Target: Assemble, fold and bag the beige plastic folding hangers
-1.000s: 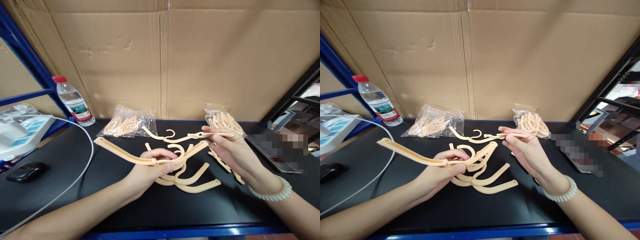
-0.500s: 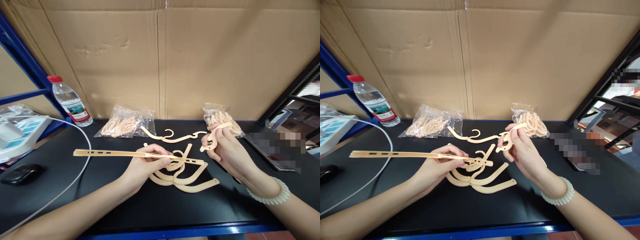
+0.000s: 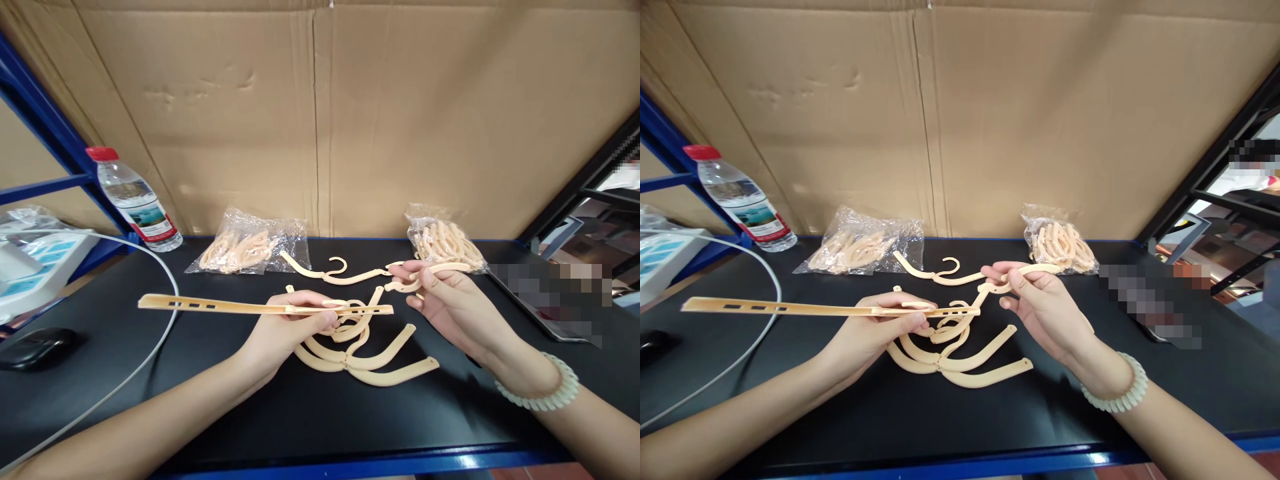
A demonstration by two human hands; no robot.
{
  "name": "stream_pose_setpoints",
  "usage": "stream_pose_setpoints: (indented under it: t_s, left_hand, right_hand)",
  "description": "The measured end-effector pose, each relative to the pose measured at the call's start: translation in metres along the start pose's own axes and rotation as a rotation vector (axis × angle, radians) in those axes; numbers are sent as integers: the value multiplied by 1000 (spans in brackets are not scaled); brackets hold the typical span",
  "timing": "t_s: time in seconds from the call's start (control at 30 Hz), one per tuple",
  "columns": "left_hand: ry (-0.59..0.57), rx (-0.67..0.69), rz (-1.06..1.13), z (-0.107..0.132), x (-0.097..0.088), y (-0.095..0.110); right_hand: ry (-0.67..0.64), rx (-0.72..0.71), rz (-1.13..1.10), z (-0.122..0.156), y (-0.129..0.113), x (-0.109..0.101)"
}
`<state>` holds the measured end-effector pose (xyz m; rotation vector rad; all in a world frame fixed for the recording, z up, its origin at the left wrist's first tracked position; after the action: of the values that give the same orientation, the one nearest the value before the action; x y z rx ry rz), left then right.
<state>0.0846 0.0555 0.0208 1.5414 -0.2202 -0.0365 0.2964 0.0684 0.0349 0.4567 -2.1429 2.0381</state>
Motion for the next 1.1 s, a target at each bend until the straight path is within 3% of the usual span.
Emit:
stream_pose_setpoints:
  t_s: [0.1,0.37,0.57,0.77,0.93,1.1]
  left_hand:
    - [20,-3,-3,-1,-3,-2]
    - [62,3,-32,-2,-7,-5]
    - [48,10,-36,2,-2,-1]
    - [36,11,-11,5,2,4]
    - [48,5,-36,6,0,2]
    - [15,9,-91,7,2,0]
  right_hand:
    - [25,9,-34,-2,2,-3]
    - [-70,53,8,5,5,13]
    - [-32,76,45,2,13,9]
    - [-120,102,71,3,18,18]
    - [-169,242,106,10,29,23]
    - [-245,282,68,13,32,31]
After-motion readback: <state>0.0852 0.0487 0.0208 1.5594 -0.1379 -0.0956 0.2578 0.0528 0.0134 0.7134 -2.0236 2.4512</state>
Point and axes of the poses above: each hand's wrist, its own z-axis away from the middle knuckle, its own x-axis out of the palm, y = z × x, the point moved 10 cm from there along -z, towards the middle knuckle, and after that the axes turned 3 degrees about y, right-handed, at the moved point
